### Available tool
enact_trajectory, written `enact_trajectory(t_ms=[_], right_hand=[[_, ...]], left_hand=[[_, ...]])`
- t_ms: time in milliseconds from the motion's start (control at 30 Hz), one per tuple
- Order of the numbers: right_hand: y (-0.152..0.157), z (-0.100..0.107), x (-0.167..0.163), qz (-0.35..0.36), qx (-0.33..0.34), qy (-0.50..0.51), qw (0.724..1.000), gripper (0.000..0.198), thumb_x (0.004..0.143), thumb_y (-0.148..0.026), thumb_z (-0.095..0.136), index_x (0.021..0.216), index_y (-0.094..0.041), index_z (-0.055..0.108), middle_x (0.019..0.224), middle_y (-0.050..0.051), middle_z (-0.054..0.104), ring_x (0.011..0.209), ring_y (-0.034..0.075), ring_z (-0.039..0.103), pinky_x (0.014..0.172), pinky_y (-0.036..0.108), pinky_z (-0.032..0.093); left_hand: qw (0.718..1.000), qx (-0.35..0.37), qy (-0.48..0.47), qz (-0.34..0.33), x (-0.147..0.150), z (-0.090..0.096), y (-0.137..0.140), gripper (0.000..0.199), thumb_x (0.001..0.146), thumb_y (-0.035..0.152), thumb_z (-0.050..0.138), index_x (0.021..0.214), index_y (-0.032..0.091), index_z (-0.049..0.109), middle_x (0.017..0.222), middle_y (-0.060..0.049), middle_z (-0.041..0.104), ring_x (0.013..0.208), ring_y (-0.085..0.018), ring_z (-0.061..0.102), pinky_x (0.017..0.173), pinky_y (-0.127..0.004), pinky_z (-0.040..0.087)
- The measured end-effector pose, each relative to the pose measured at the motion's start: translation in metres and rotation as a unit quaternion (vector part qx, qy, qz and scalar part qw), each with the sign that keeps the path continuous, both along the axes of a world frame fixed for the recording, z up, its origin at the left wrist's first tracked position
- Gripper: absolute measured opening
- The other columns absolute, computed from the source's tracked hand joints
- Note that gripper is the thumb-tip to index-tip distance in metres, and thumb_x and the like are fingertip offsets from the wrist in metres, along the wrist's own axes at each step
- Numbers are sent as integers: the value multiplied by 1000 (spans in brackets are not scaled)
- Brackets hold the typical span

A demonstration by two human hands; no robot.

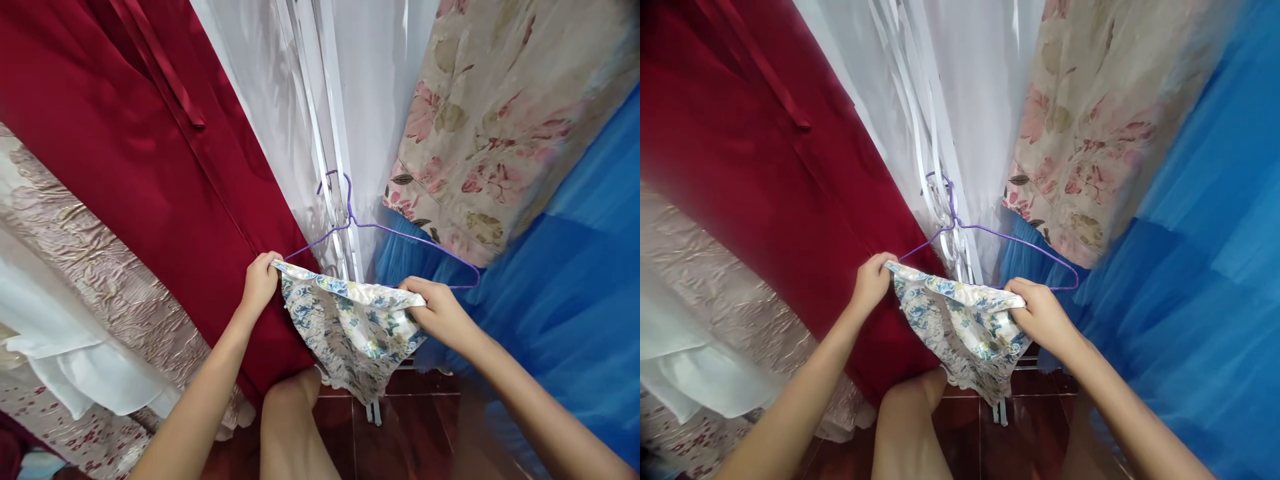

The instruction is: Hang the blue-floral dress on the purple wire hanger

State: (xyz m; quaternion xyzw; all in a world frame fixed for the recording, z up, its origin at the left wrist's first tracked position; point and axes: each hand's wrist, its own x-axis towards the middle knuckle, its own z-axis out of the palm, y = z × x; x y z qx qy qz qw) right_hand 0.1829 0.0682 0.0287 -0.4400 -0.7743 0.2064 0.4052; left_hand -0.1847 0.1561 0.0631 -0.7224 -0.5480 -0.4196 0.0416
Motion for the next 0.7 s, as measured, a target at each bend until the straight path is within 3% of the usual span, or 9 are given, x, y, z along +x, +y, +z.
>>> enact_trajectory(t_ms=[100, 200, 300, 433, 533, 600, 700], right_hand=[[-5, 0, -3, -5, -4, -14, 1000, 22, 73, -3, 44, 75, -21, 56, 79, 0, 62, 74, 19, 59, 68, 28, 40], [-9, 0, -7, -26, -8, -27, 999, 23, 72, -3, 45, 76, -22, 58, 80, 1, 63, 74, 19, 60, 68, 28, 40], [-12, 3, -11, -42, -17, -47, 998, 24, 71, -3, 45, 75, -22, 58, 79, 1, 63, 73, 20, 59, 66, 28, 40], [-17, 6, -11, -16, -31, -39, 999, 22, 71, -2, 46, 72, -22, 57, 78, 1, 63, 73, 19, 61, 66, 29, 42], [-25, 3, -1, 6, 24, 22, 999, 29, 73, -2, 48, 84, -22, 65, 99, 5, 67, 93, 22, 65, 82, 32, 48], [-30, 1, 10, -64, 126, 79, 987, 36, 74, -4, 52, 99, -23, 69, 114, 8, 64, 111, 26, 61, 93, 37, 47], [-29, 5, 26, -250, 240, 127, 930, 52, 75, -10, 60, 125, -23, 63, 128, 12, 58, 124, 31, 54, 91, 39, 50]], left_hand=[[999, 7, 35, 34, -8, -3, 3, 26, 86, 14, 49, 92, 20, 74, 101, -7, 64, 92, -22, 60, 82, -30, 45], [998, 42, 6, 46, 1, 6, 2, 28, 88, 17, 51, 103, 20, 74, 109, -9, 61, 99, -23, 60, 85, -31, 46], [995, 75, -64, -4, 24, 21, -4, 25, 90, 17, 49, 102, 18, 71, 104, -7, 64, 98, -21, 61, 88, -29, 47], [993, 30, -40, -111, 55, 32, -15, 26, 89, 14, 49, 102, 19, 70, 104, -4, 69, 98, -19, 63, 87, -27, 48], [991, 43, -63, -111, 61, 28, -21, 27, 84, 12, 53, 105, 19, 69, 103, -4, 70, 96, -19, 65, 84, -26, 49], [985, 66, -124, -101, 59, 23, -23, 23, 81, 14, 59, 103, 18, 68, 97, -4, 69, 88, -18, 67, 77, -24, 51], [981, 62, -151, -109, 53, 16, -27, 15, 77, 14, 64, 92, 16, 68, 82, -2, 68, 74, -16, 65, 65, -21, 50]])
